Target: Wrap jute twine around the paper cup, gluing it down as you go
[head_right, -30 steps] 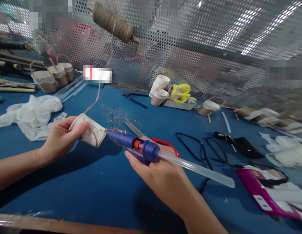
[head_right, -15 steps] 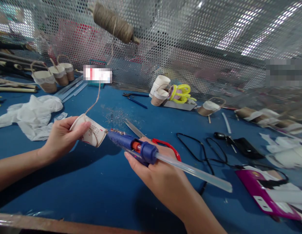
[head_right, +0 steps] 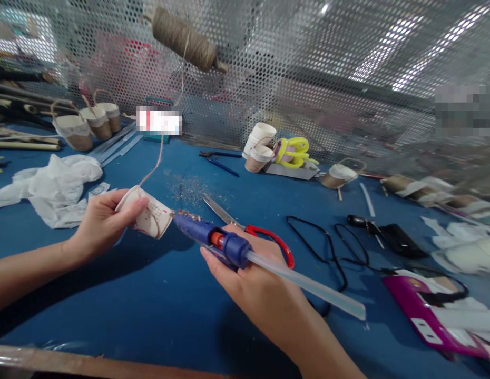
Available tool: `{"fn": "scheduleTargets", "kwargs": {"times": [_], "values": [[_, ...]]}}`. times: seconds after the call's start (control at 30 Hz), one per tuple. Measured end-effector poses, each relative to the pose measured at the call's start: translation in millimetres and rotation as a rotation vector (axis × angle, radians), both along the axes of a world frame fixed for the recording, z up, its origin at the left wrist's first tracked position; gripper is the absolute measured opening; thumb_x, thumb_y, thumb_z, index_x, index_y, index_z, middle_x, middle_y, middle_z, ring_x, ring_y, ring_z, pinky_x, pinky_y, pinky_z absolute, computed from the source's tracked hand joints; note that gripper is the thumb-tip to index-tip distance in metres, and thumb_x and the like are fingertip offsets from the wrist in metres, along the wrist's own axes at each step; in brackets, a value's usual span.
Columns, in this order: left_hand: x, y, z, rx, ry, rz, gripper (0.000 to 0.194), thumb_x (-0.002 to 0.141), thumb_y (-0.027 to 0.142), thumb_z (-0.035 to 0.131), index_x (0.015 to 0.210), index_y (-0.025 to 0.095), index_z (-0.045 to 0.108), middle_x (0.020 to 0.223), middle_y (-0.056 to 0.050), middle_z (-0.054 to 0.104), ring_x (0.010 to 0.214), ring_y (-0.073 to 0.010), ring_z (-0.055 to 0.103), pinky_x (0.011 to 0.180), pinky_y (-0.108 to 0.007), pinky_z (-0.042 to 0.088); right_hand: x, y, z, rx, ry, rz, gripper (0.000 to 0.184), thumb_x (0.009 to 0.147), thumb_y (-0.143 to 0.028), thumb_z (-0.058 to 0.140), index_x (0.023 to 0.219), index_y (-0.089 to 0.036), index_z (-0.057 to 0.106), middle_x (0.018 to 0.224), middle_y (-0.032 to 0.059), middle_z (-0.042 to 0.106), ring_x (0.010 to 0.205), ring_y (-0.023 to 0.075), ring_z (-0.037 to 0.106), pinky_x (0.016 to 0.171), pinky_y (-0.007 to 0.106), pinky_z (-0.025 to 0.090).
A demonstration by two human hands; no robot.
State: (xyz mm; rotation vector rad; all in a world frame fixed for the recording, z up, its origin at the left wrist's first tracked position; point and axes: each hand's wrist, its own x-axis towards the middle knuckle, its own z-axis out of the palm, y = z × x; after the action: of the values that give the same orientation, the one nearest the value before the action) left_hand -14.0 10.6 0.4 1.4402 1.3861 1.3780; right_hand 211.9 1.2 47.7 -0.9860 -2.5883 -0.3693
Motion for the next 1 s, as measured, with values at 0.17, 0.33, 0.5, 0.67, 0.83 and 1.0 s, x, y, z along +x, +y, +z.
{"fn": "scheduleTargets", "kwargs": {"times": [0.17,0.33,0.5,0.67,0.83,1.0], "values": [[0,0,0.5,-0.040,-0.021,-0.009,0.023,0.075,0.030,0.054,0.059,0.014,0.058,0.052,0.002,0.054,0.046,-0.0073,0.045,0.041,-0.015,0.038,-11,-1,2.5,-0.065,0.092,-0.060,0.034,0.086,-0.018,0.038,0.065,-0.021,0.064,0.051,0.0000,0.057,0.042,0.0107,0.051,0.041,0.021,0.041],[0,1,-0.2,-0.064,-0.051,-0.027,0.024,0.076,0.031,0.054,0.059,0.014,0.058,0.052,0.001,0.054,0.046,-0.0075,0.046,0.042,-0.016,0.039,-12,-2,1.6,-0.164,0.171,-0.111,0.029,0.085,-0.022,0.040,0.067,-0.022,0.062,0.048,-0.0017,0.053,0.038,0.0101,0.047,0.036,0.021,0.038],[0,1,-1.1,-0.059,-0.079,-0.047,0.022,0.076,0.030,0.054,0.061,0.014,0.060,0.053,0.001,0.058,0.045,-0.0075,0.048,0.041,-0.016,0.039,-8,-2,0.3,-0.173,0.154,-0.089,0.025,0.084,-0.022,0.041,0.071,-0.024,0.062,0.050,-0.0015,0.054,0.041,0.0119,0.050,0.039,0.023,0.041],[-1,3,-2.5,-0.052,-0.066,-0.045,0.023,0.076,0.031,0.054,0.061,0.014,0.060,0.054,0.001,0.059,0.046,-0.0075,0.048,0.041,-0.016,0.038,-4,-2,-0.6,-0.162,0.094,-0.060,0.022,0.083,-0.021,0.043,0.072,-0.025,0.063,0.054,-0.0012,0.057,0.047,0.0141,0.054,0.044,0.026,0.044],[-2,4,-2.1,-0.048,-0.060,-0.022,0.024,0.076,0.032,0.055,0.061,0.014,0.060,0.055,0.001,0.060,0.047,-0.0073,0.049,0.043,-0.015,0.039,-2,-3,-4.2,-0.162,0.071,-0.054,0.022,0.083,-0.022,0.042,0.077,-0.026,0.063,0.057,-0.0014,0.059,0.049,0.0145,0.055,0.045,0.026,0.045],[-1,3,-0.4,-0.054,-0.050,-0.026,0.023,0.076,0.032,0.054,0.062,0.015,0.061,0.055,0.000,0.060,0.046,-0.0084,0.050,0.043,-0.017,0.041,-10,-2,0.3,-0.089,0.122,-0.109,0.025,0.083,-0.020,0.043,0.066,-0.025,0.061,0.051,-0.0004,0.055,0.047,0.0157,0.056,0.043,0.026,0.044]]}}
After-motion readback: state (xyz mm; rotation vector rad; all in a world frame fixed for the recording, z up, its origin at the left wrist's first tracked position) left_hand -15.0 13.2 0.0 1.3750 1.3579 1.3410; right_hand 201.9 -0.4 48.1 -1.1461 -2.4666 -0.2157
